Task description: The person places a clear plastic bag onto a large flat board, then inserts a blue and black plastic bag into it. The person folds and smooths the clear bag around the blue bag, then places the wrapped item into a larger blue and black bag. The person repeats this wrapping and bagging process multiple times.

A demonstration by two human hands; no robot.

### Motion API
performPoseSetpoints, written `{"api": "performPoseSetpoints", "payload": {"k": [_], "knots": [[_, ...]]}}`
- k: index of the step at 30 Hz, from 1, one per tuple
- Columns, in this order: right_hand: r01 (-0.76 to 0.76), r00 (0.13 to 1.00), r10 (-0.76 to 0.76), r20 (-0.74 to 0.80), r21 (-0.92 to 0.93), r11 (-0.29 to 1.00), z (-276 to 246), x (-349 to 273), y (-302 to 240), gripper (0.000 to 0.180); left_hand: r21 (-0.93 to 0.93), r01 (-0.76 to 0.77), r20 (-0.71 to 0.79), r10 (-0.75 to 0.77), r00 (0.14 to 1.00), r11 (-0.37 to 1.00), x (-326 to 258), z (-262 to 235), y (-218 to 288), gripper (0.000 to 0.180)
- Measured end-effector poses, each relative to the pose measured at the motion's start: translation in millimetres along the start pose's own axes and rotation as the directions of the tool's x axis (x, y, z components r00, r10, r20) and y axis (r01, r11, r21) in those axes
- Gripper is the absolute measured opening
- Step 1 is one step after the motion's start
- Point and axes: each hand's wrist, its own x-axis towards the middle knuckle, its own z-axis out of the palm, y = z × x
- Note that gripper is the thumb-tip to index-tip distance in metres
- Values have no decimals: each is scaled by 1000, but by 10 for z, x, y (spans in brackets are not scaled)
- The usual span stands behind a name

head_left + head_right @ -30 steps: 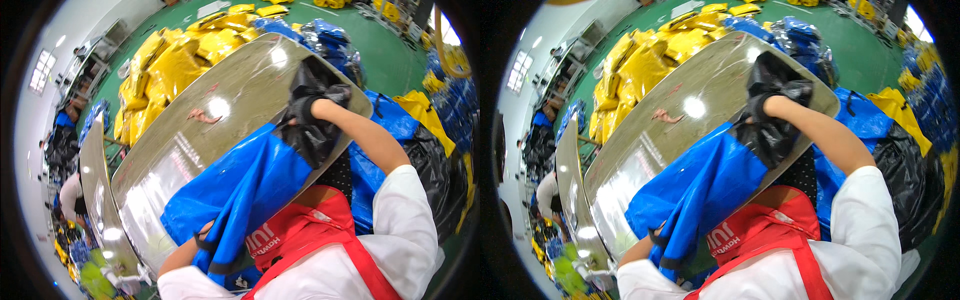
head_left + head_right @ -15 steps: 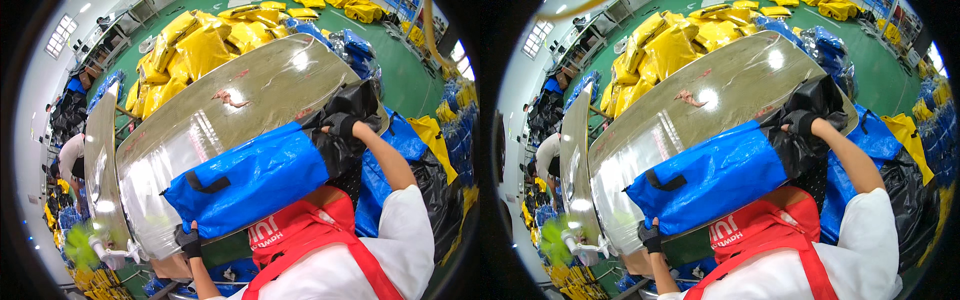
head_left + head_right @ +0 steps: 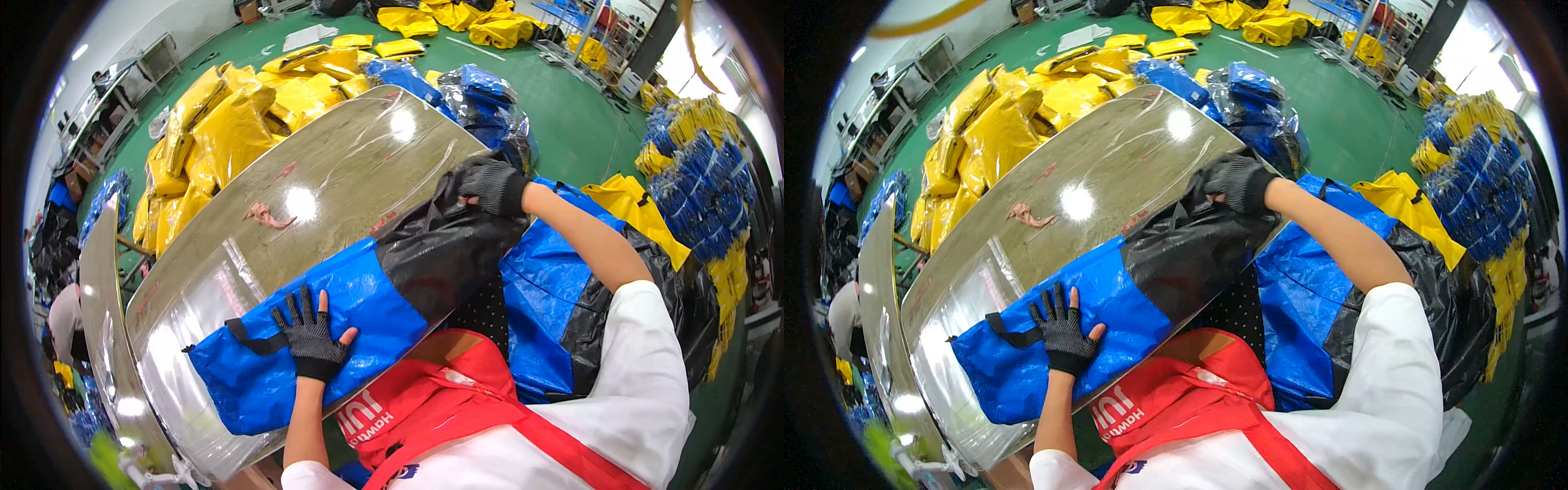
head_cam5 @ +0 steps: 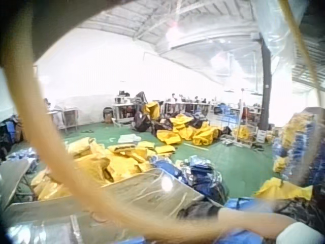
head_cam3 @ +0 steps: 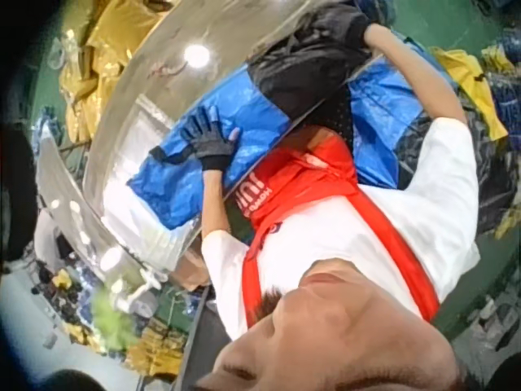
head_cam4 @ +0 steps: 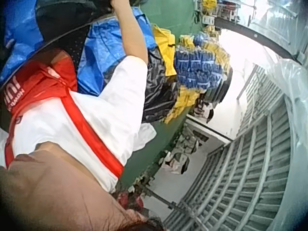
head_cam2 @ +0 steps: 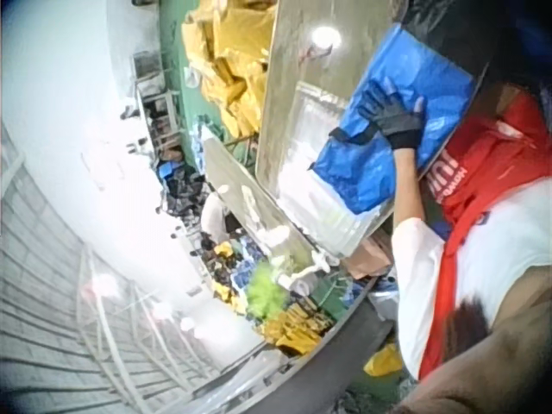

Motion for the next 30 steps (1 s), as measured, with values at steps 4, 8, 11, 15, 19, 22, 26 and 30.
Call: {"api": "performPoseSetpoints", "payload": {"k": [4, 8, 11, 15, 19, 22, 26, 30], "knots": [[-387, 900, 428, 79, 594, 705, 193, -557, 53, 37, 21, 28, 30, -28, 999, 999, -74, -26, -29, 96], [14, 947, -30, -320, -53, 998, -237, -639, -632, 44, 34, 61, 62, -63, 996, 998, -71, -41, -12, 99], [-298, 947, 307, -98, 93, 950, 479, -637, -452, 47, 35, 42, 68, -44, 997, 998, -44, 18, 14, 98], [-436, 863, 380, 333, 113, 893, 527, -291, -242, 57, 19, 119, 83, -120, 989, 993, -20, 184, -88, 91], [-497, 813, 433, 390, 77, 864, 343, -200, -366, 61, -423, -110, -163, 44, 986, 899, 389, -49, 471, 81], [-542, 736, 541, 408, -125, 831, 242, -168, -521, 57, -75, -223, -94, 216, 972, 972, 744, -14, 1127, 74], [-264, 940, 230, -251, -109, 958, 372, -365, -468, 58, -105, -213, -78, 206, 976, 971, 826, 163, 1096, 73], [-442, 897, 423, 130, 223, 869, 216, -218, -481, 42, -100, -178, -57, 173, 983, 979, 758, 171, 1083, 72]]}}
